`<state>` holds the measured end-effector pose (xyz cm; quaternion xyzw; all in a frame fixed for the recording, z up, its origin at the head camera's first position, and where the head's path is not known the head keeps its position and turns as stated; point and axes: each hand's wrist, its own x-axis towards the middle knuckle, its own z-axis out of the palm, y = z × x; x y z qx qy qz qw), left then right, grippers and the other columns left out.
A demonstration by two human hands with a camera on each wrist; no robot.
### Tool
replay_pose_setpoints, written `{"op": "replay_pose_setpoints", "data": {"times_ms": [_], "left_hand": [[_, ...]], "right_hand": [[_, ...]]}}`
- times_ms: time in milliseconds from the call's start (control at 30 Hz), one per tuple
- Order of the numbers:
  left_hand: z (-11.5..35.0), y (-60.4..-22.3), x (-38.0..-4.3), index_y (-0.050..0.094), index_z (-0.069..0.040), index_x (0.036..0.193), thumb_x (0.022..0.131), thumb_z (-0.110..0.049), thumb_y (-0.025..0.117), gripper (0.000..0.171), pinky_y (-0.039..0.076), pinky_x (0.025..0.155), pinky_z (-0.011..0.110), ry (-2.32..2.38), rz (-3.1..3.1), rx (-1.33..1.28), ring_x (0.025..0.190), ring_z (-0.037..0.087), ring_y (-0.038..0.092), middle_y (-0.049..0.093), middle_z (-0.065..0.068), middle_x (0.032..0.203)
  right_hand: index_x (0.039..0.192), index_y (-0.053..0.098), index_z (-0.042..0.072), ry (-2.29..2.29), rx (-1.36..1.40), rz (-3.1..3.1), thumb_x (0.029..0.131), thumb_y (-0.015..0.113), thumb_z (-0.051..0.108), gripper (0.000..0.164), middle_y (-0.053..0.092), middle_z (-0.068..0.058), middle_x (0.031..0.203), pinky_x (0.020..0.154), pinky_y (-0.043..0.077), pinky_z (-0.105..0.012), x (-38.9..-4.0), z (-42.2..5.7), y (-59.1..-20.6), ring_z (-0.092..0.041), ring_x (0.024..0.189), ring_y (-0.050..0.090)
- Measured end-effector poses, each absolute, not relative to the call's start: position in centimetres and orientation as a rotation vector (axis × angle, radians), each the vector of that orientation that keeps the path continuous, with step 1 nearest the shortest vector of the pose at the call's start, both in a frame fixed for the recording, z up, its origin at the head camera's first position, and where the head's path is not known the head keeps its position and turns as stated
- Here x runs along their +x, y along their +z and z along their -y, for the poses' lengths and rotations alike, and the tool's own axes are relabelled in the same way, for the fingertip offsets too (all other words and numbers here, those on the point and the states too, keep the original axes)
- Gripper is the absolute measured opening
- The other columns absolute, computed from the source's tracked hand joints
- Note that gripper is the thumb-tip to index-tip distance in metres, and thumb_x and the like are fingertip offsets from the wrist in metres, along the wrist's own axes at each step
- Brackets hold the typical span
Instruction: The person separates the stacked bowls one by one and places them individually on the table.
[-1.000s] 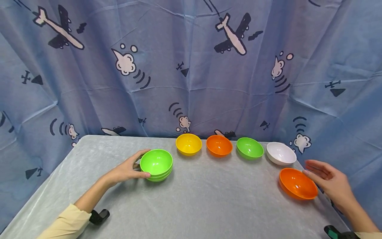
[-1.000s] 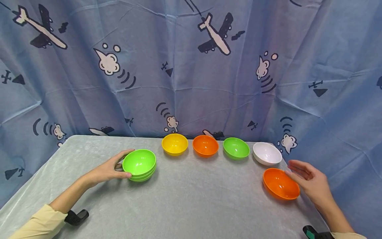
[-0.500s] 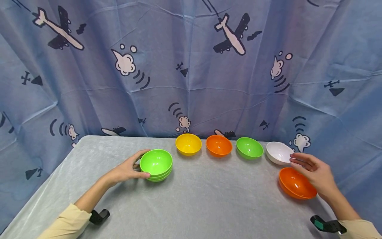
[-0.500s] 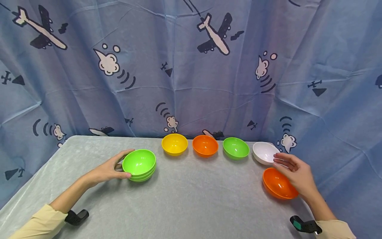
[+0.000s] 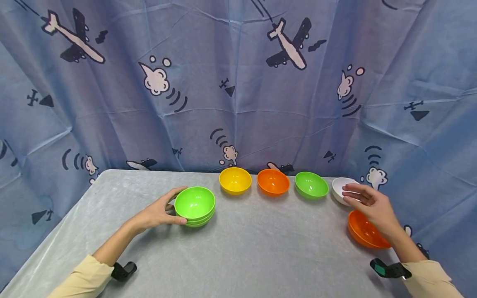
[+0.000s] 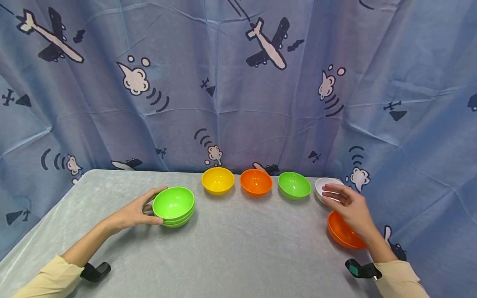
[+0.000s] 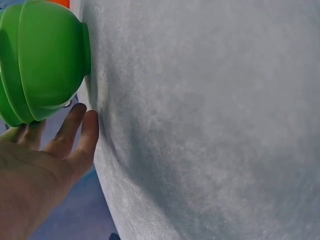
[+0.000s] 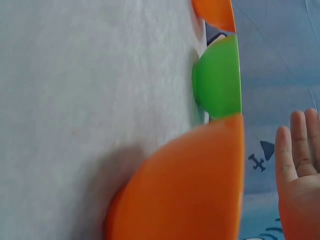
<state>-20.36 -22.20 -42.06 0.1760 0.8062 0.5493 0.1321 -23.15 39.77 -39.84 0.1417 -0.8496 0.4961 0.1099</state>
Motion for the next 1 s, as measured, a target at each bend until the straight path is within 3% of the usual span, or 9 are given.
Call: {"op": "replay_pose_setpoints", "data": {"times_ms": [233,467,700,1000], "left_hand": [[22.2,-42.1,-20.4,0.023,-0.004,0.159,0.084,-0.016,0.086,0.098,0.044,0.101,0.056,1.601,-2.333,0.509,0.136,0.056,0.035,0.027,0.028,0.156],[22.2,-42.2,-20.5,0.025,-0.001,0.158,0.084,-0.016,0.086,0.097,0.048,0.098,0.053,1.59,-2.343,0.488,0.132,0.051,0.044,0.031,0.028,0.154],[22.2,-42.2,-20.5,0.026,0.001,0.157,0.084,-0.016,0.087,0.096,0.049,0.096,0.052,1.586,-2.343,0.496,0.132,0.051,0.045,0.033,0.028,0.153],[22.3,-42.3,-20.6,0.027,0.0,0.157,0.084,-0.016,0.087,0.096,0.05,0.095,0.051,1.582,-2.34,0.496,0.131,0.051,0.045,0.033,0.028,0.153]], "right_hand": [[0.135,0.059,0.0,1.522,0.429,2.463,0.097,0.071,0.011,0.041,0.066,-0.005,0.125,0.085,0.051,-0.018,-24.3,-37.9,-39.0,-0.004,0.109,0.064],[0.132,0.057,-0.009,1.636,0.582,2.358,0.096,0.069,-0.002,0.039,0.067,-0.009,0.123,0.086,0.052,-0.02,-25.4,-36.1,-38.5,-0.011,0.109,0.065],[0.131,0.058,-0.008,1.666,0.601,2.34,0.097,0.069,0.001,0.037,0.068,-0.005,0.122,0.086,0.053,-0.022,-26.4,-34.6,-38.8,-0.012,0.109,0.066],[0.133,0.056,-0.01,1.717,0.652,2.322,0.097,0.068,-0.001,0.039,0.067,-0.009,0.123,0.088,0.052,-0.022,-27.4,-32.9,-39.3,-0.012,0.107,0.066]]}}
